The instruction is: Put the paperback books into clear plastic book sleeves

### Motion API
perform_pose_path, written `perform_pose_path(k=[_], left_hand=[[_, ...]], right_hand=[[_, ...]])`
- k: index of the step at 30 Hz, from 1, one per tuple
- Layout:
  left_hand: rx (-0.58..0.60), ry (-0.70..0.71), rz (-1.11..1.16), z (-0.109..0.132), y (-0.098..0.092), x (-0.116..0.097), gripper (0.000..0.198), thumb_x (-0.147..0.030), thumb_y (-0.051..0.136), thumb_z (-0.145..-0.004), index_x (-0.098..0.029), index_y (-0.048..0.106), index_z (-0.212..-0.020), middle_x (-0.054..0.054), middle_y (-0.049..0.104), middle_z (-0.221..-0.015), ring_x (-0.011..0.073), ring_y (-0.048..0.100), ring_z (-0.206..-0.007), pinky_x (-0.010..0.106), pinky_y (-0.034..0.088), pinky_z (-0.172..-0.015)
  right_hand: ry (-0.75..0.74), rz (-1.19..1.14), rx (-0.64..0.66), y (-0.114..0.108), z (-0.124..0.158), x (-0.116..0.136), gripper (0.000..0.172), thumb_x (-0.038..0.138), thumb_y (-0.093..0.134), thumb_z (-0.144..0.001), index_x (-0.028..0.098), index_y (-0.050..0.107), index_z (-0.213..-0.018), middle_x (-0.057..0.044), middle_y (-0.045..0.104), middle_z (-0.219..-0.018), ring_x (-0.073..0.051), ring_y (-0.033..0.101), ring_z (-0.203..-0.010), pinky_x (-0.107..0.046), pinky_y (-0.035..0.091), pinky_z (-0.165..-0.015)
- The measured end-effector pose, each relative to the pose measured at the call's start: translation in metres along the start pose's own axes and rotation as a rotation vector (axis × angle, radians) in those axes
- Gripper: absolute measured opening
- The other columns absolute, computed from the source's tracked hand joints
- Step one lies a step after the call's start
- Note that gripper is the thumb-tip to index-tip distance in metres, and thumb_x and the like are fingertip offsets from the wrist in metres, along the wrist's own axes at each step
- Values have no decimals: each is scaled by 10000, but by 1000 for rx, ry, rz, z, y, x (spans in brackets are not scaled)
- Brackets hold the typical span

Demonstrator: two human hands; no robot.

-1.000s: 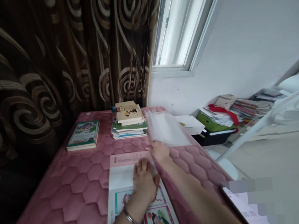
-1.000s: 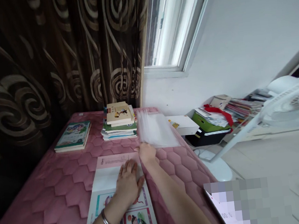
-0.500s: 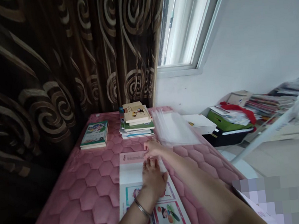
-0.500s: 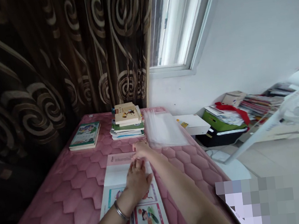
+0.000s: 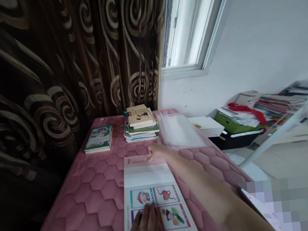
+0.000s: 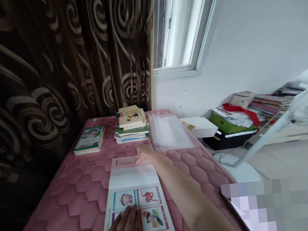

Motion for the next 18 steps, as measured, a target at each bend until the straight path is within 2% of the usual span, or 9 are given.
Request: perform_pose_path(k=[4, 6, 8, 10, 13, 15, 18], left_hand=[[37, 116, 24, -7, -5, -6, 612, -500, 595, -827, -106, 551, -1293, 173, 603, -1280, 324, 573, -1169, 390, 551, -861], [15, 129, -16, -11, -11, -13, 519, -422, 574, -864, -100, 569, -1272, 190, 626, -1238, 346, 596, -1132, 414, 572, -806], [-12, 138, -97, -12, -14, -23, 403, -262, 562, -881, -120, 586, -1258, 192, 647, -1200, 347, 614, -1106, 432, 579, -784], [-26, 162, -197, -10, -12, -32, 386, -142, 551, -860, -143, 604, -1242, 190, 664, -1167, 334, 642, -1064, 432, 589, -758], [22, 264, -298, -10, -7, -33, 371, -139, 528, -859, -148, 623, -1217, 190, 680, -1133, 309, 678, -992, 398, 605, -683], [87, 379, -279, -12, -10, -20, 357, -185, 514, -870, -108, 626, -1200, 207, 690, -1101, 302, 688, -962, 383, 606, -668], [134, 333, -172, -26, -34, 37, 385, -133, 538, -826, -24, 603, -1190, 259, 644, -1161, 333, 656, -1029, 430, 578, -802]], right_hand=[[-13, -18, 9, -1, -1, -1, 454, 434, 833, -540, 197, 706, -906, -41, 721, -924, -235, 645, -873, -260, 453, -705], [-23, -34, 10, 0, -2, -1, 441, 448, 830, -534, 196, 707, -875, -37, 718, -887, -229, 641, -853, -254, 443, -689], [-34, -59, 8, -1, -2, 0, 408, 452, 826, -528, 190, 705, -816, -27, 708, -820, -218, 633, -811, -249, 428, -670], [-40, -93, 5, -4, -1, 0, 364, 449, 821, -519, 185, 691, -733, -10, 679, -722, -205, 617, -755, -243, 408, -636], [-44, -165, -19, -18, 6, -8, 315, 435, 797, -524, 180, 652, -639, 17, 610, -610, -175, 574, -675, -232, 365, -577], [-45, -226, -52, -33, 18, -21, 303, 433, 768, -538, 178, 634, -631, 32, 578, -595, -153, 541, -644, -226, 335, -547], [-21, -317, -87, -45, 47, -51, 311, 448, 727, -549, 171, 611, -628, 45, 539, -567, -136, 508, -601, -224, 305, -514]])
Point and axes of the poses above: each hand's wrist, its own z-axis away from the middle knuckle, its own y-axis out of the palm, x = y × z, the point moved 7 cm from there along -z, towards the middle knuckle
